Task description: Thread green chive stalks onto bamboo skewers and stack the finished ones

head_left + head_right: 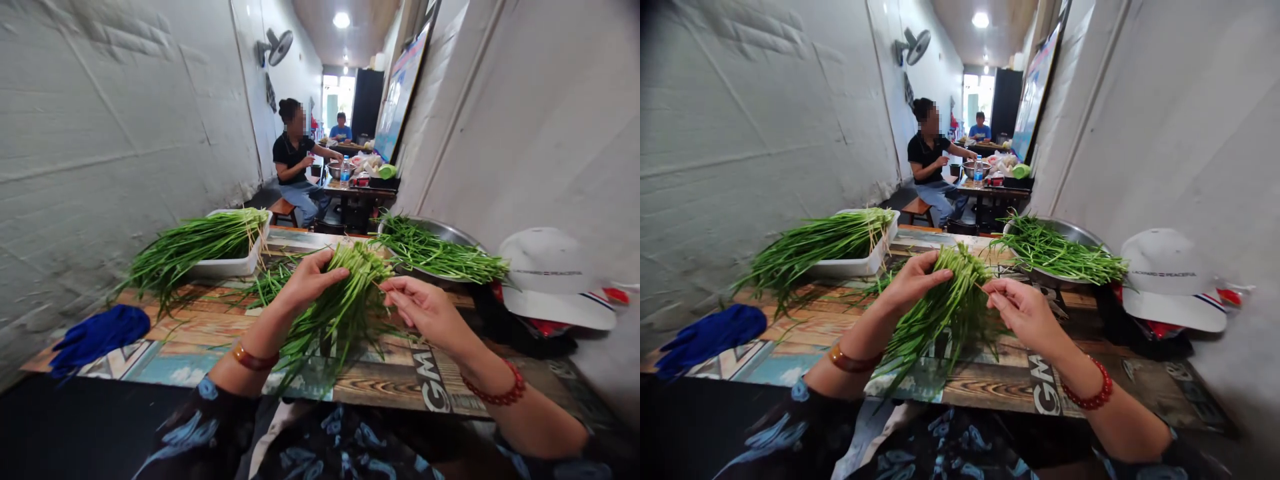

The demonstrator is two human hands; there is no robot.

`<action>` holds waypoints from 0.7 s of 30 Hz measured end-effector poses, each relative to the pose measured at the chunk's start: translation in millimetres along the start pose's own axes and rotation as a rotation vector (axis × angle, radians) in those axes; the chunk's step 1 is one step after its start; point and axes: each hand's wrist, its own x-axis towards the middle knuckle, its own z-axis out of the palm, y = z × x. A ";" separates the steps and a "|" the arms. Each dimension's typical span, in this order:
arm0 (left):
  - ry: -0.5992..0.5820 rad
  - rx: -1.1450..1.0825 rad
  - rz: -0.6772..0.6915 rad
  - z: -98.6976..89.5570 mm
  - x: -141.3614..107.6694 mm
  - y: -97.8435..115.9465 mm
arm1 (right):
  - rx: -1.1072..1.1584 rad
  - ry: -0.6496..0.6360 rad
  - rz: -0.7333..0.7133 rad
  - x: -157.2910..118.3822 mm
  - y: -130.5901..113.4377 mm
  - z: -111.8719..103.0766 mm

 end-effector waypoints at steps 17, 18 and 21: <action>-0.048 0.075 0.324 11.8 18.6 17.5 | -0.562 0.196 -0.426 11.6 -44.1 -40.1; -0.120 0.095 0.315 11.7 19.4 20.9 | -0.578 0.168 -0.428 12.7 -45.5 -41.5; -0.204 0.206 0.338 15.0 21.5 31.1 | -0.660 0.113 -0.480 17.4 -47.8 -46.4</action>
